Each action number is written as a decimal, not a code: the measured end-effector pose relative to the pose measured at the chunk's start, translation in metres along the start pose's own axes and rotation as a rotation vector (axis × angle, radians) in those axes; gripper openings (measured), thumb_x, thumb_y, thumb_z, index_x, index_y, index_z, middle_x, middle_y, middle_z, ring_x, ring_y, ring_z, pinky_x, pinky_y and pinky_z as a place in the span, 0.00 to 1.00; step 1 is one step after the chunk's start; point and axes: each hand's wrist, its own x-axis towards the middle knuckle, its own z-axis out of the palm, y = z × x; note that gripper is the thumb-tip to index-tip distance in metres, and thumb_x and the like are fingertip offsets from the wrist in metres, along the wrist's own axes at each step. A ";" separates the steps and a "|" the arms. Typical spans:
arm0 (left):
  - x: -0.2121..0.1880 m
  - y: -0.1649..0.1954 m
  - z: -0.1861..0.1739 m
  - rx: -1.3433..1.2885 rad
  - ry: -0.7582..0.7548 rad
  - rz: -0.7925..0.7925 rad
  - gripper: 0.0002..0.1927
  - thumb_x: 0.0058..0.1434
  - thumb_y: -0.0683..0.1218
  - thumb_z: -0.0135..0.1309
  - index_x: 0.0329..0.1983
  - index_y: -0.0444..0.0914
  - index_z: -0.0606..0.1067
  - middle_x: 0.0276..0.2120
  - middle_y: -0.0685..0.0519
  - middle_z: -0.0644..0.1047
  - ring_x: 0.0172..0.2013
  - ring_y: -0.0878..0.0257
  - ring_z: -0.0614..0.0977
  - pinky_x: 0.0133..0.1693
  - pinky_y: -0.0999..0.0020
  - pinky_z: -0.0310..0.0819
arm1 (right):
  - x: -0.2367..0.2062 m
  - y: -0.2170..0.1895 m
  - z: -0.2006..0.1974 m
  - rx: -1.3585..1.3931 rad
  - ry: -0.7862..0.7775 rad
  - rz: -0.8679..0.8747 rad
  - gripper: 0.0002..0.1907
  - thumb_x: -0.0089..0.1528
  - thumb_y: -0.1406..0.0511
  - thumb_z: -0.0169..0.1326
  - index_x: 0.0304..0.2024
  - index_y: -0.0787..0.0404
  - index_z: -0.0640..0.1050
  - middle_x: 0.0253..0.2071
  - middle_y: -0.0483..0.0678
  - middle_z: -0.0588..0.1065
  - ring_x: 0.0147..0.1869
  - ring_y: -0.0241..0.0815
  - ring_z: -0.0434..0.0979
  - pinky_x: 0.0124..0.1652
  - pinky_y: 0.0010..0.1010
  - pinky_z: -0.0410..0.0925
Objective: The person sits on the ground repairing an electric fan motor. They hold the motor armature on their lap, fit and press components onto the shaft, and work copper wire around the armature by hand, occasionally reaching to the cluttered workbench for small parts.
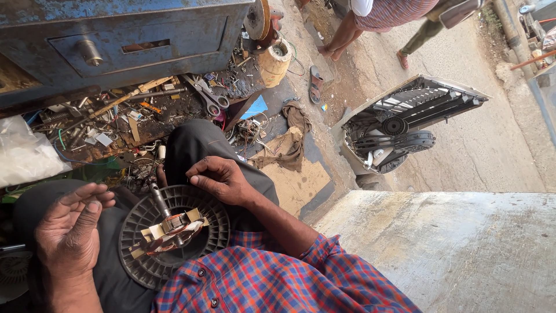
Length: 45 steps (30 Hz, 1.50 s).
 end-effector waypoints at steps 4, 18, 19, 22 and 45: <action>0.000 0.001 0.000 0.015 0.003 0.000 0.12 0.72 0.36 0.57 0.57 0.29 0.76 0.51 0.41 0.80 0.51 0.55 0.82 0.56 0.57 0.79 | 0.000 0.000 0.000 -0.025 -0.005 -0.029 0.07 0.70 0.67 0.57 0.50 0.64 0.79 0.47 0.45 0.78 0.51 0.30 0.79 0.52 0.25 0.74; 0.003 0.001 -0.001 0.007 -0.014 0.014 0.12 0.72 0.36 0.58 0.57 0.29 0.76 0.51 0.41 0.80 0.51 0.56 0.82 0.56 0.58 0.78 | 0.002 -0.001 -0.001 -0.014 -0.005 -0.019 0.08 0.70 0.67 0.57 0.50 0.64 0.79 0.47 0.45 0.79 0.51 0.30 0.79 0.52 0.25 0.75; 0.003 0.001 0.000 0.004 -0.014 0.014 0.12 0.72 0.36 0.58 0.57 0.29 0.76 0.51 0.41 0.80 0.51 0.56 0.82 0.56 0.58 0.78 | 0.003 -0.001 -0.001 -0.016 -0.008 -0.026 0.08 0.70 0.67 0.57 0.50 0.64 0.79 0.47 0.45 0.79 0.51 0.30 0.79 0.52 0.25 0.75; 0.005 0.001 0.001 0.003 -0.012 0.013 0.12 0.72 0.36 0.58 0.57 0.29 0.76 0.51 0.41 0.80 0.51 0.56 0.82 0.56 0.58 0.78 | 0.003 -0.001 -0.002 -0.028 -0.012 -0.038 0.07 0.70 0.67 0.57 0.50 0.63 0.79 0.47 0.45 0.79 0.51 0.30 0.79 0.52 0.25 0.75; 0.003 -0.002 0.000 0.021 -0.011 0.012 0.12 0.72 0.35 0.58 0.57 0.30 0.76 0.51 0.42 0.80 0.51 0.56 0.82 0.56 0.59 0.79 | 0.002 0.001 -0.002 -0.066 -0.009 -0.048 0.07 0.70 0.67 0.57 0.49 0.63 0.80 0.46 0.45 0.77 0.51 0.30 0.79 0.51 0.25 0.75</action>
